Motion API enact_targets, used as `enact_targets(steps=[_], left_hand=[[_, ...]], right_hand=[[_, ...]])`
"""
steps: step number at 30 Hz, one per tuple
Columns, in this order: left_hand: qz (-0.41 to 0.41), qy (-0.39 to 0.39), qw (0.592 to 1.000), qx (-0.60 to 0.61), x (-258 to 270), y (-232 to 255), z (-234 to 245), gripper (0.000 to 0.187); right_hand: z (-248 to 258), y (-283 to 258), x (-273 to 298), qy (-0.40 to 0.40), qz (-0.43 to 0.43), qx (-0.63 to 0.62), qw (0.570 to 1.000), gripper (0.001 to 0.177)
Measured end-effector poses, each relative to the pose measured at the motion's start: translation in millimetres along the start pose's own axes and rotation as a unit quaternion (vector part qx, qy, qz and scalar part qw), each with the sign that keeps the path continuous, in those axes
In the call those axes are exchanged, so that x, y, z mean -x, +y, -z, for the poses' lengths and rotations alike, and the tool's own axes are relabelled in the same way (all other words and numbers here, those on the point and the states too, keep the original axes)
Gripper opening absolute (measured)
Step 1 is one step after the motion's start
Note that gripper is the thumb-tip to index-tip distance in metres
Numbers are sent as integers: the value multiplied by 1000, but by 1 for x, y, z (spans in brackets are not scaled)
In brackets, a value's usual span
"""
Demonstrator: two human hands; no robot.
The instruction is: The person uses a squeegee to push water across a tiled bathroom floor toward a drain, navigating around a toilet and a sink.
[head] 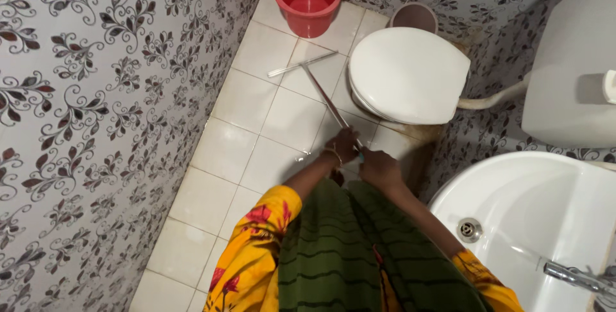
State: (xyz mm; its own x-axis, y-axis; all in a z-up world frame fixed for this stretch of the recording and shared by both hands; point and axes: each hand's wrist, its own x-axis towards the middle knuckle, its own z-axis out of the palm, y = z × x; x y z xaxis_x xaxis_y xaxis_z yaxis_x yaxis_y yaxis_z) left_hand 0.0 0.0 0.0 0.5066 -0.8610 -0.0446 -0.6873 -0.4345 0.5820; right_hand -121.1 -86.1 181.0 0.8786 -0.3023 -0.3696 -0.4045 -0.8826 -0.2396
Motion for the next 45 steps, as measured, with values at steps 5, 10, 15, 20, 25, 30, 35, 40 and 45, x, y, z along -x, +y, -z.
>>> enact_targets(steps=[5, 10, 15, 20, 25, 30, 35, 40, 45], left_hand=[[54, -134, 989, -34, -1, -23, -8, 59], [47, -150, 987, 20, 25, 33, 23, 55], [-3, -106, 991, 79, 49, 76, 47, 62], [18, -84, 993, 79, 43, 59, 27, 69], [69, -88, 993, 46, 19, 17, 1, 70], [102, -96, 990, 6, 22, -10, -15, 62], [68, -159, 985, -2, 39, 14, 11, 59], [27, -141, 988, 48, 67, 74, 62, 55], [23, -92, 993, 69, 57, 96, 73, 64]], right_hand=[[-49, 1, -21, -83, -12, -8, 996, 46], [-17, 14, 21, -125, -11, 6, 992, 50], [59, 7, 67, -165, -63, -37, 984, 44], [60, -1, 54, -140, -44, -34, 989, 42], [5, 5, 8, -117, -16, -38, 992, 43], [-56, 4, -13, -116, -13, -31, 993, 48], [-56, 7, 19, -126, 0, -49, 991, 53], [14, 14, 64, -187, -19, -42, 981, 53], [54, 9, 77, -91, -43, -10, 995, 50]])
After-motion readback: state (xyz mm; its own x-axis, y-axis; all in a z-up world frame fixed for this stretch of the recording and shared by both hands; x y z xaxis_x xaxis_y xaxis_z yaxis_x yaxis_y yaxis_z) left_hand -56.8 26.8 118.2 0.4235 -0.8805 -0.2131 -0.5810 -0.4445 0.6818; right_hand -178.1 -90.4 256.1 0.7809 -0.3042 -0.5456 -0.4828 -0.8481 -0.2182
